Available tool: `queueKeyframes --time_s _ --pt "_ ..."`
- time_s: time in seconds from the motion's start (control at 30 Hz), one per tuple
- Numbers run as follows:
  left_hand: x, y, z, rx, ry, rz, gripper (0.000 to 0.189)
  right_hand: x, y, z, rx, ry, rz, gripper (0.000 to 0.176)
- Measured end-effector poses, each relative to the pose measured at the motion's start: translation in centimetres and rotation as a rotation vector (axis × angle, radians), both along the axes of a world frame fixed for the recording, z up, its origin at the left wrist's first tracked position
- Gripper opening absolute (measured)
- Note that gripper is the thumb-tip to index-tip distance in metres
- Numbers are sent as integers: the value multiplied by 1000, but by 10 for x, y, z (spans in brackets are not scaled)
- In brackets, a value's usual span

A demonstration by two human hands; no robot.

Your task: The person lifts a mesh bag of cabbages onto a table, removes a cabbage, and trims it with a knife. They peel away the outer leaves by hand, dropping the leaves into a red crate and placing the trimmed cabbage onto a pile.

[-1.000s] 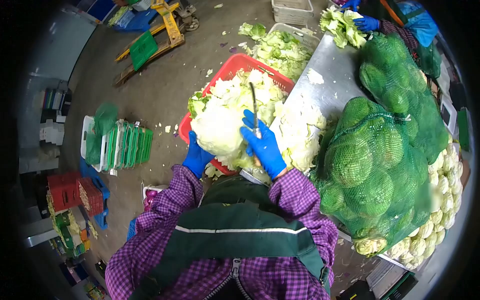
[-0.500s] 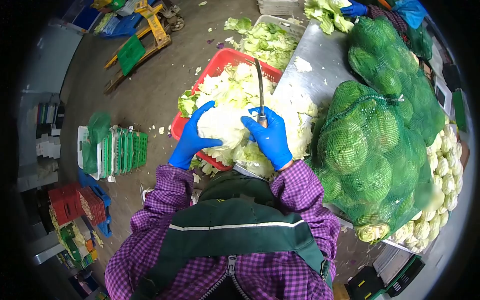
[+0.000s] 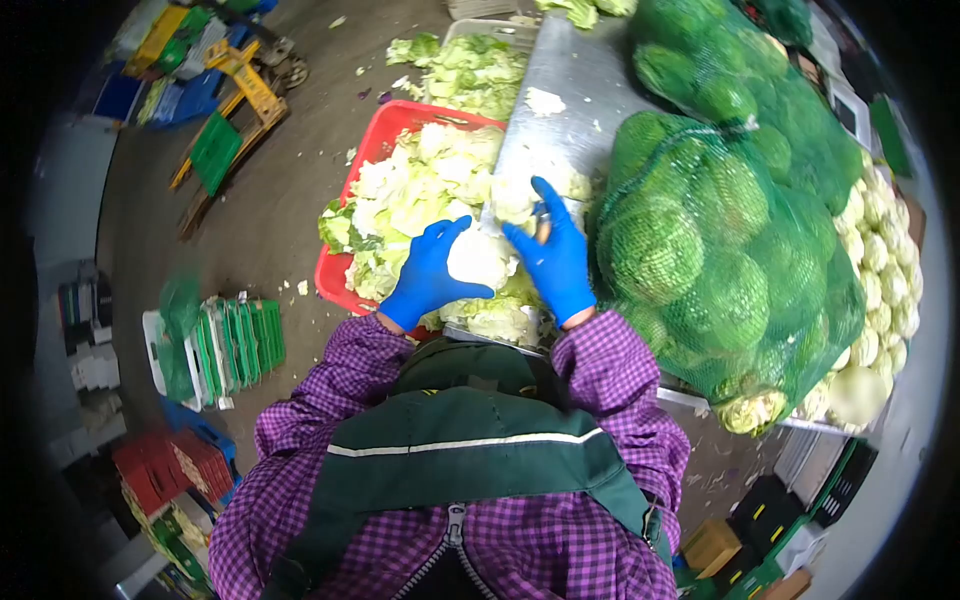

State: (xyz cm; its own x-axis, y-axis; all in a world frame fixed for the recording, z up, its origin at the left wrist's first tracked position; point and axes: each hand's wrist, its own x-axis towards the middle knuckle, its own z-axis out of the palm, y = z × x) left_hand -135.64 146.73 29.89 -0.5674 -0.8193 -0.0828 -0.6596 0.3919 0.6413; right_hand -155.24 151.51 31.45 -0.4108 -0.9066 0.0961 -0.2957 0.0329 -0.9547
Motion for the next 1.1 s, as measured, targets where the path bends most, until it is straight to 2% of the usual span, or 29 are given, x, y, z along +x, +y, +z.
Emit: queueKeyframes --time_s 0.03,0.1,0.13,0.17,0.2,0.3,0.33,0.47,0.7,0.77,0.87,0.97,1.07,1.1 --pt "-4 1 -6 -57 -25 -29 105 0 14 -12 -49 153 -1 53" --pt "-9 2 -17 -127 22 -119 108 -1 43 -15 74 329 80 49" --pt "-14 1 -12 -41 41 -88 106 2 57 -11 213 247 127 48" --pt "-17 -1 -6 45 57 -57 105 4 68 -23 181 252 118 46" --pt "-20 -2 1 123 -7 -10 105 7 77 -23 268 285 97 43" --pt "-21 4 -16 6 103 -28 103 14 89 -10 422 317 85 37" --pt "-22 5 -21 45 186 -23 100 17 90 -6 485 318 107 33" --pt "-30 7 -24 49 216 -57 96 21 90 -11 602 313 199 26" --pt "-35 10 -21 11 206 -38 95 23 85 -42 524 419 112 22" --pt "-38 16 -22 -8 211 -43 95 16 73 -47 635 418 143 21" --pt "-38 15 -20 3 165 -37 96 4 67 -56 667 468 144 22" --pt "-28 10 -31 -8 262 -24 96 2 65 -57 671 460 139 26" --pt "-1 5 -47 188 487 59 88 -1 61 -74 702 487 65 29" --pt "6 4 -40 176 486 72 88 -1 58 -70 689 490 78 29"
